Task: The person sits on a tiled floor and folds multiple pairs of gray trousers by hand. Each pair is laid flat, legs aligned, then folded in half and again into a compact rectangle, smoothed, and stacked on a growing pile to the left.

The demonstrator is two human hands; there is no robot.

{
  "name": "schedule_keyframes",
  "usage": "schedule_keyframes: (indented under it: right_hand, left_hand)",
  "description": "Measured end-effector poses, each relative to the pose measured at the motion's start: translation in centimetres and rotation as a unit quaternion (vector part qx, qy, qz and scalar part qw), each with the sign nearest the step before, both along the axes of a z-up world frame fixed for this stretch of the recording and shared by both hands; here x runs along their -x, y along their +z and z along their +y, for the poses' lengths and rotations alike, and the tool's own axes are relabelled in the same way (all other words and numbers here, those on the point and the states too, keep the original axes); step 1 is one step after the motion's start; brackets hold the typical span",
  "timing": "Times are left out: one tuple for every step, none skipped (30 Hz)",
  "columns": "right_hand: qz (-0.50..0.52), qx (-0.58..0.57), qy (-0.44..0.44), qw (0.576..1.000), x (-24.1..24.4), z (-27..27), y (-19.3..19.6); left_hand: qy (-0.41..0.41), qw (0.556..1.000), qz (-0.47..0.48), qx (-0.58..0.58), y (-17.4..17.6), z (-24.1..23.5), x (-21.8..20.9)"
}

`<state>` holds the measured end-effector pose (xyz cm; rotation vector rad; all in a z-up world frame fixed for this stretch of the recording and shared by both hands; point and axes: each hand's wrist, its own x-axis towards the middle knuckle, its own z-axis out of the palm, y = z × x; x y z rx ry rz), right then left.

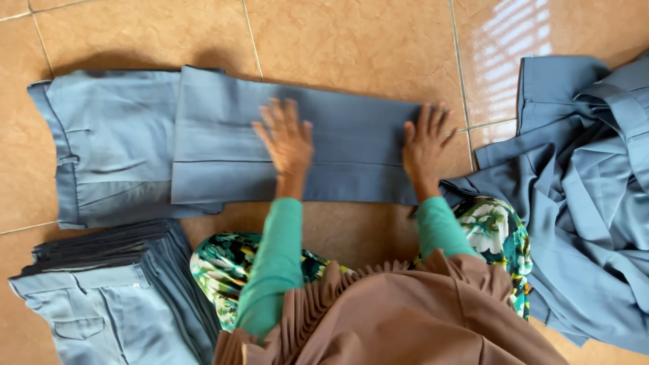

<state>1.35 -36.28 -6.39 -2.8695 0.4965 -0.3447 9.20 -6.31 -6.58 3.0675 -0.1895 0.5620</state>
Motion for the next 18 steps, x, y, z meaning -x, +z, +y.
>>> schedule_keyframes:
  right_hand:
    - [-0.002, 0.000, 0.000, 1.000, 0.3, 2.3, 0.1]
    - [-0.017, -0.002, 0.033, 0.999, 0.7, 4.6, 0.1]
    - [-0.029, -0.004, 0.066, 0.997, 1.3, 6.8, 0.1]
    - [-0.028, -0.003, 0.067, 0.997, 2.5, 7.5, -0.8]
    - [-0.028, 0.009, 0.076, 0.997, 3.6, 8.4, -1.6]
    - [-0.028, 0.021, 0.085, 0.996, 4.7, 9.4, -2.4]
    - [-0.029, 0.019, 0.088, 0.995, 5.1, 8.2, -2.1]
    - [-0.027, 0.052, 0.088, 0.994, 5.6, 7.1, -1.7]
    - [-0.026, 0.085, 0.088, 0.992, 6.0, 6.1, -1.4]
    - [-0.028, 0.082, 0.093, 0.992, 6.6, 4.8, -1.3]
    - [-0.018, 0.097, 0.073, 0.992, 6.9, 3.2, -1.1]
    - [-0.009, 0.112, 0.052, 0.992, 7.2, 1.7, -1.0]
    - [-0.013, 0.113, 0.058, 0.992, 7.1, 1.1, -1.1]
    - [-0.011, 0.079, 0.036, 0.996, 7.0, 0.5, -1.2]
    - [-0.008, 0.043, 0.015, 0.999, 7.1, 0.0, -1.3]
    - [-0.012, 0.043, 0.022, 0.999, 7.4, 0.4, -0.8]
    - [-0.025, 0.054, 0.032, 0.998, 7.0, 1.0, -0.2]
    - [-0.040, 0.064, 0.043, 0.996, 6.6, 1.5, 0.3]
  left_hand:
    - [0.000, 1.000, -0.002, 0.000, -0.3, -2.6, 2.1]
    - [-0.051, 0.998, 0.036, 0.033, -0.7, -5.2, 4.3]
    - [-0.101, 0.990, 0.076, 0.066, -1.1, -7.8, 6.7]
    - [-0.100, 0.990, 0.076, 0.067, -1.3, -8.5, 8.2]
    - [-0.108, 0.988, 0.099, 0.054, -1.4, -9.0, 9.7]
    - [-0.115, 0.985, 0.122, 0.041, -1.5, -9.5, 11.1]
    - [-0.111, 0.986, 0.122, 0.039, -1.6, -8.2, 10.8]
    - [-0.108, 0.988, 0.089, 0.064, -1.6, -6.8, 10.5]
    - [-0.103, 0.989, 0.056, 0.089, -1.6, -5.3, 10.1]
    - [-0.099, 0.990, 0.055, 0.087, -1.8, -2.7, 9.8]
    - [-0.035, 0.997, 0.022, 0.065, -1.9, -0.2, 9.0]
    - [0.030, 0.999, -0.011, 0.043, -1.9, 2.3, 8.2]
    - [0.036, 0.998, -0.015, 0.044, -2.2, 4.2, 7.8]
    - [0.102, 0.994, -0.020, 0.020, -2.5, 6.2, 7.4]
    - [0.168, 0.985, -0.024, -0.005, -2.8, 8.3, 7.2]
    - [0.175, 0.984, -0.027, -0.004, -2.5, 7.6, 7.6]
    - [0.167, 0.985, -0.029, 0.020, -2.1, 6.9, 7.3]
    - [0.158, 0.986, -0.031, 0.044, -1.8, 6.3, 6.9]
